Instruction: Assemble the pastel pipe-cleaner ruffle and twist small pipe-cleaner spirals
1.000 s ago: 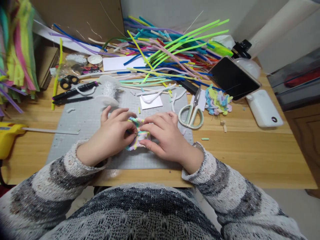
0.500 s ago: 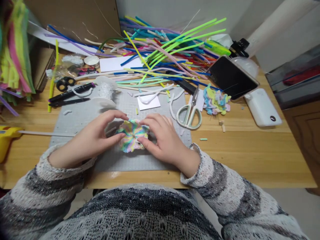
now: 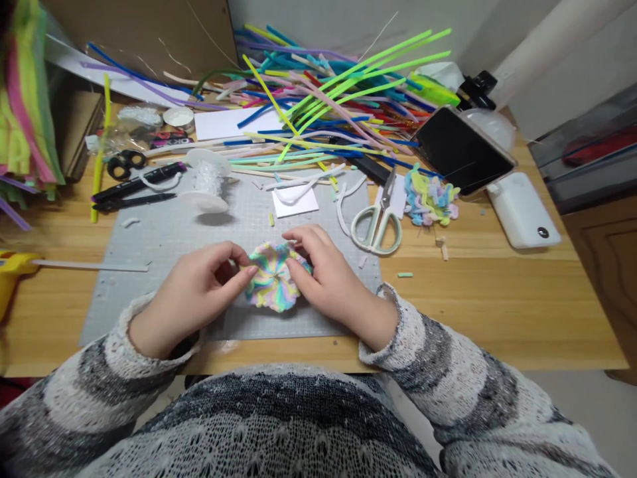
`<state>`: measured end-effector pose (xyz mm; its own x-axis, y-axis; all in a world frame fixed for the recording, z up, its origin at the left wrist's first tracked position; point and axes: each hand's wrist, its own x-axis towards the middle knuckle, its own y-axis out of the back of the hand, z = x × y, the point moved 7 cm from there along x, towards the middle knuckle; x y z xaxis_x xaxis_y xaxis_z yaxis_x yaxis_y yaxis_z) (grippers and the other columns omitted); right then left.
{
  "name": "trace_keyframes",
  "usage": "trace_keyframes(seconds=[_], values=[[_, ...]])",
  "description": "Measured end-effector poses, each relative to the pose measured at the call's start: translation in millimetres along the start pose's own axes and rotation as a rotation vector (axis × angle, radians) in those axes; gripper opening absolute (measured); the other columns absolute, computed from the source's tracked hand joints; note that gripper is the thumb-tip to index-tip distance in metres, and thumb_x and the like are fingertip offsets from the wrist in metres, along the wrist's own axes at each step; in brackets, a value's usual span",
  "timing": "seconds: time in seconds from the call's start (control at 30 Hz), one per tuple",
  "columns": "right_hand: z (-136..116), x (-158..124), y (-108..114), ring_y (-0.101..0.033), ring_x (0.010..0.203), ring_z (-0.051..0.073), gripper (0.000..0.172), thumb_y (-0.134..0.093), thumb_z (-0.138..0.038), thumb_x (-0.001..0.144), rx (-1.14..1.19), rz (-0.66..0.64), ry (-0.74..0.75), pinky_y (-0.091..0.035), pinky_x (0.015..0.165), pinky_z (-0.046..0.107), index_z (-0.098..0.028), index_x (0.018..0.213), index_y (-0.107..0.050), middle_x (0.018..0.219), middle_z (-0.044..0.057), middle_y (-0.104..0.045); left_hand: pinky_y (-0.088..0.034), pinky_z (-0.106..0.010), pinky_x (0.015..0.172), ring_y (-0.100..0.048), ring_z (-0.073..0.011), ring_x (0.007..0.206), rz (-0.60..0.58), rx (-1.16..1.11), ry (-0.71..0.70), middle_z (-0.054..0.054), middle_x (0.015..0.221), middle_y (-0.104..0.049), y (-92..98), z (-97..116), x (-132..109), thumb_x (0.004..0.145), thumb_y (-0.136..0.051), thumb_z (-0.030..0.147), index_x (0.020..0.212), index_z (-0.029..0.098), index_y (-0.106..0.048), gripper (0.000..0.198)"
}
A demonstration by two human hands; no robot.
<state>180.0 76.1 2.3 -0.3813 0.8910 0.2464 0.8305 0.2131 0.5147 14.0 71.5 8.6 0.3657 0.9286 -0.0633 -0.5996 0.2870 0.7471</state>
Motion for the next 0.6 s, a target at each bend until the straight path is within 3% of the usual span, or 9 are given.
trace_keyframes(seconds=[0.13, 0.23, 0.3, 0.4, 0.5, 0.6], values=[[11.7, -0.2, -7.5, -0.061, 0.109, 0.019, 0.030, -0.052, -0.019, 0.090, 0.303, 0.017, -0.068, -0.053, 0.092, 0.040, -0.025, 0.120, -0.050, 0.118, 0.008, -0.056, -0.031, -0.023, 0.049, -0.045, -0.0087, 0.044, 0.022, 0.057, -0.156, 0.004, 0.052, -0.056, 6.3, 13.3, -6.1, 0.089, -0.054, 0.035, 0.075, 0.018, -0.063, 0.024], [10.9, 2.2, -2.5, -0.057, 0.118, 0.020, 0.028, -0.052, -0.023, 0.091, 0.353, 0.056, -0.027, -0.050, 0.099, 0.042, -0.026, 0.119, -0.052, 0.125, 0.008, -0.055, -0.037, -0.027, 0.057, -0.053, -0.0126, 0.056, 0.105, 0.088, -0.355, 0.000, 0.062, -0.062, 17.6, 28.4, -10.0, 0.090, -0.052, 0.029, 0.079, 0.017, -0.064, 0.020], [4.2, 2.3, 10.4, -0.055, 0.119, 0.021, 0.025, -0.052, -0.023, 0.091, 0.214, 0.113, 0.035, -0.046, 0.102, 0.044, -0.025, 0.116, -0.056, 0.124, 0.008, -0.056, -0.042, -0.035, 0.074, -0.060, -0.0190, 0.080, 0.077, 0.141, -0.491, -0.006, 0.085, -0.068, 18.8, 36.0, -11.3, 0.089, -0.053, 0.031, 0.086, 0.018, -0.065, 0.019], [-13.9, -4.1, 24.1, -0.054, 0.117, 0.023, 0.015, -0.052, -0.025, 0.091, -0.141, 0.094, 0.183, -0.041, 0.103, 0.049, -0.024, 0.098, -0.065, 0.119, 0.007, -0.059, -0.033, -0.047, 0.097, -0.055, -0.0271, 0.111, -0.048, 0.259, -0.587, -0.008, 0.116, -0.066, 10.2, 35.0, -11.5, 0.086, -0.059, 0.049, 0.098, 0.021, -0.066, 0.032], [-29.9, -19.3, 21.7, -0.048, 0.125, 0.028, 0.015, -0.055, -0.032, 0.089, -0.432, 0.020, 0.388, -0.021, 0.110, 0.060, -0.027, 0.092, -0.069, 0.125, 0.004, -0.060, -0.020, -0.049, 0.109, -0.052, -0.0268, 0.121, -0.111, 0.341, -0.612, -0.006, 0.123, -0.064, -0.1, 27.4, -13.7, 0.086, -0.057, 0.057, 0.108, 0.023, -0.064, 0.041], [-28.7, -30.5, 9.5, -0.043, 0.130, 0.028, 0.020, -0.053, -0.036, 0.090, -0.547, -0.074, 0.424, -0.012, 0.112, 0.062, -0.029, 0.100, -0.069, 0.133, 0.003, -0.058, -0.013, -0.045, 0.114, -0.050, -0.0216, 0.125, -0.076, 0.412, -0.631, -0.002, 0.120, -0.067, -6.7, 22.7, -18.3, 0.093, -0.054, 0.039, 0.114, 0.025, -0.061, 0.026]])
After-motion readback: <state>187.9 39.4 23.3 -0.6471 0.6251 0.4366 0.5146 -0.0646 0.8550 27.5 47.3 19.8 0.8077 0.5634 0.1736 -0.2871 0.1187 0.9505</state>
